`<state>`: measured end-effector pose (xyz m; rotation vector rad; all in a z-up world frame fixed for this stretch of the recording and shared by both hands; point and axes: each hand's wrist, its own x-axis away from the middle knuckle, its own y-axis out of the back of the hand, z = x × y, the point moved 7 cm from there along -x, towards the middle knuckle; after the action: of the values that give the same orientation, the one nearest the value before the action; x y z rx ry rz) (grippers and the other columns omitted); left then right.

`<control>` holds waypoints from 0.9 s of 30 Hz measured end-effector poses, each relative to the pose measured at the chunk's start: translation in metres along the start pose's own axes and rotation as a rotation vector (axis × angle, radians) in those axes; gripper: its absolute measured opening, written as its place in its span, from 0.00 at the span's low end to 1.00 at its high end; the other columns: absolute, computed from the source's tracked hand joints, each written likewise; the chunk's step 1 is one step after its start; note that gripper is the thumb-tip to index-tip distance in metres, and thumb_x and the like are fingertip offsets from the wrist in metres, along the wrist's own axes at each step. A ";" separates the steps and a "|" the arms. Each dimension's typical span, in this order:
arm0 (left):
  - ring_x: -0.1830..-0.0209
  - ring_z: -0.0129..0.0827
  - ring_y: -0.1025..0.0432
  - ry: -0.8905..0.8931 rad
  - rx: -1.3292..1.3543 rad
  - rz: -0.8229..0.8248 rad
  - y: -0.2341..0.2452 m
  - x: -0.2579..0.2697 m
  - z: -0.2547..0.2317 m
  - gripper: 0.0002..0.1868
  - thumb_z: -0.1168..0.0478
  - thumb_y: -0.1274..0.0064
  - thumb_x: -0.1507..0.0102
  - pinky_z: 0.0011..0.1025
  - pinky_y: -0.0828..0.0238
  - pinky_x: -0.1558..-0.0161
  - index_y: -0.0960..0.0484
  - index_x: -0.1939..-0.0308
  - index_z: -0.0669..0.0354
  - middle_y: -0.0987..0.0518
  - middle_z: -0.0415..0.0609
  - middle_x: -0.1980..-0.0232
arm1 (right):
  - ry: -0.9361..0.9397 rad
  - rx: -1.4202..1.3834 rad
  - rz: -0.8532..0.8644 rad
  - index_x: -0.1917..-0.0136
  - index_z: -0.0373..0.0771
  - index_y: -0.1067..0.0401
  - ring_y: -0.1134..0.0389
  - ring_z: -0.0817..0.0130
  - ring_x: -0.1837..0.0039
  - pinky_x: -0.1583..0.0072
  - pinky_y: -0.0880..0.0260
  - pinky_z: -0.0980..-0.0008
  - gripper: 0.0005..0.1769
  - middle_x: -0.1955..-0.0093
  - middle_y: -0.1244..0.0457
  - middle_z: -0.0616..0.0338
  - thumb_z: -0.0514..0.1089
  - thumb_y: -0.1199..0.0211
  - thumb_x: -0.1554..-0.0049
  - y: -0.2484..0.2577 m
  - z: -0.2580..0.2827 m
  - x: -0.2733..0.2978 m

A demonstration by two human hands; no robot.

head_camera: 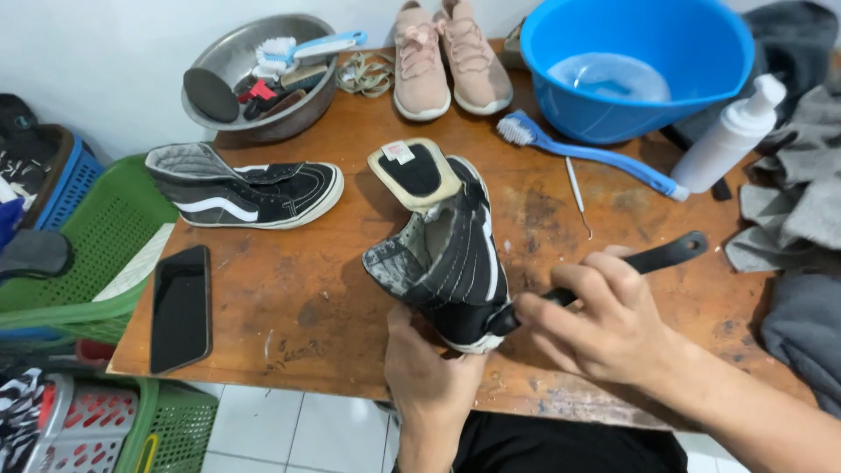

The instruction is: The person wipes the interior of a black high-top sneaker with a cloth, then uses a small brush to scrub the white rubber sole and midsole. The person holds the shoe steady with one hand while scrubbing with the other.

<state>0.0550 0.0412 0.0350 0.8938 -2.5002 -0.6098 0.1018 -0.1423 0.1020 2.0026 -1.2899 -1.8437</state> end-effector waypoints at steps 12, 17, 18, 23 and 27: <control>0.40 0.46 0.22 0.048 -0.002 0.032 0.000 -0.003 -0.001 0.45 0.46 0.29 0.59 0.40 0.27 0.42 0.27 0.40 0.49 0.12 0.45 0.46 | 0.045 0.002 -0.074 0.57 0.55 0.33 0.51 0.66 0.49 0.56 0.41 0.67 0.12 0.51 0.37 0.59 0.53 0.54 0.34 -0.008 0.020 0.004; 0.44 0.46 0.21 -0.015 -0.020 0.015 0.001 -0.003 -0.004 0.48 0.43 0.27 0.60 0.42 0.25 0.46 0.28 0.40 0.51 0.13 0.44 0.49 | 0.037 0.036 -0.069 0.53 0.52 0.29 0.48 0.61 0.49 0.50 0.39 0.59 0.05 0.52 0.40 0.56 0.49 0.44 0.39 -0.004 0.016 0.004; 0.40 0.47 0.22 0.038 -0.010 0.048 0.003 -0.001 -0.008 0.47 0.45 0.28 0.59 0.42 0.25 0.43 0.29 0.38 0.49 0.12 0.44 0.45 | 0.066 0.036 -0.084 0.54 0.54 0.29 0.50 0.64 0.49 0.52 0.41 0.64 0.05 0.51 0.39 0.59 0.49 0.46 0.38 -0.004 0.024 0.003; 0.44 0.51 0.22 -0.143 -0.053 -0.054 -0.014 -0.014 0.018 0.44 0.45 0.25 0.60 0.45 0.26 0.47 0.28 0.46 0.54 0.12 0.48 0.52 | 0.045 0.023 -0.059 0.54 0.50 0.29 0.48 0.60 0.50 0.55 0.38 0.58 0.10 0.52 0.41 0.55 0.50 0.50 0.37 0.003 0.012 0.001; 0.38 0.55 0.26 -0.048 -0.040 -0.027 -0.012 -0.013 0.021 0.45 0.49 0.29 0.57 0.47 0.29 0.41 0.32 0.39 0.53 0.15 0.54 0.45 | 0.071 0.056 -0.106 0.57 0.58 0.34 0.51 0.68 0.52 0.58 0.44 0.72 0.12 0.54 0.38 0.64 0.61 0.38 0.39 -0.009 0.020 0.000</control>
<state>0.0595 0.0468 0.0085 0.9096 -2.5126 -0.6956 0.0891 -0.1279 0.0921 2.1838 -1.2526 -1.7816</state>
